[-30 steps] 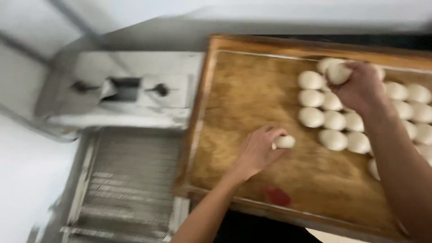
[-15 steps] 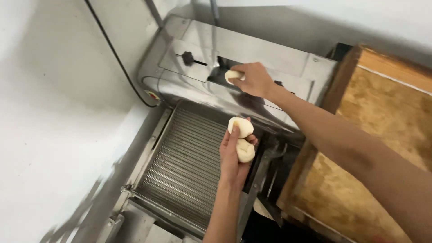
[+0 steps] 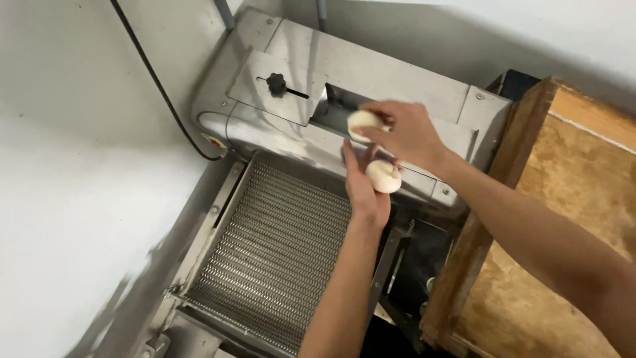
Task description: The recorder is using a dough molder machine to shape dough balls into long baguette-like shapes and arranging them on baking trays.
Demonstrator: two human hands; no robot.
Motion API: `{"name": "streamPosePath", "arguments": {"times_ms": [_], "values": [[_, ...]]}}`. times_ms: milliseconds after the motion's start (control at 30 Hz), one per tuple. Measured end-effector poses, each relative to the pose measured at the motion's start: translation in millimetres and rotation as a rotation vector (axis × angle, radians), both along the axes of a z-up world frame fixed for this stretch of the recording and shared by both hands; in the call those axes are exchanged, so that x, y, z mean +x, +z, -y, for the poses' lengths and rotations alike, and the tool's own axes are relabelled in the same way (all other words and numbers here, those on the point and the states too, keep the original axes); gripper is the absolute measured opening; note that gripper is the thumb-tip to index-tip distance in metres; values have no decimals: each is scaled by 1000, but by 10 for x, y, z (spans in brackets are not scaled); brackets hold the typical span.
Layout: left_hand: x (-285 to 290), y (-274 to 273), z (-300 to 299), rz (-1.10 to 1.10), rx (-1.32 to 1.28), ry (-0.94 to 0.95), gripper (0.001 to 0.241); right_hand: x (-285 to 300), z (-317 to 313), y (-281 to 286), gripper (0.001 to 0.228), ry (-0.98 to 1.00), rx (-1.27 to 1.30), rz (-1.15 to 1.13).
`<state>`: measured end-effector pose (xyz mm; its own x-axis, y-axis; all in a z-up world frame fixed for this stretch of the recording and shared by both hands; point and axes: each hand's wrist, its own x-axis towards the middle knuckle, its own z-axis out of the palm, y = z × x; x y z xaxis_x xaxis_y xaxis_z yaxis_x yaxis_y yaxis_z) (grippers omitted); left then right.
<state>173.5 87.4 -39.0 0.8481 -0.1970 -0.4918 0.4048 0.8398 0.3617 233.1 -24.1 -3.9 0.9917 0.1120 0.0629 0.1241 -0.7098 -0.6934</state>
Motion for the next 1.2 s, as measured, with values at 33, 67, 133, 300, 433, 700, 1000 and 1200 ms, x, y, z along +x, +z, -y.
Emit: {"name": "streamPosePath", "arguments": {"times_ms": [33,67,133,300,433,700,1000,1200], "values": [[-30,-252,14,3,3,4,46,171,-66,-112,48,4,3,3],[-63,-503,27,75,-87,40,57,338,-132,-221,48,26,-80,-25],[-128,-775,22,148,-174,86,70,520,-186,-387,49,56,-162,-52],[-72,-811,-50,139,-339,208,79,309,222,-522,47,96,508,-341],[50,-573,53,35,-270,127,84,-363,157,38,48,65,16,-432],[-318,-175,170,15,-213,35,77,476,-100,-374,39,-41,-80,-23],[-1393,-827,-701,92,-95,56,66,-525,825,232,38,-380,468,-85],[-2657,-345,-1693,248,303,354,54,-1797,693,760,37,-246,261,-122]]}}
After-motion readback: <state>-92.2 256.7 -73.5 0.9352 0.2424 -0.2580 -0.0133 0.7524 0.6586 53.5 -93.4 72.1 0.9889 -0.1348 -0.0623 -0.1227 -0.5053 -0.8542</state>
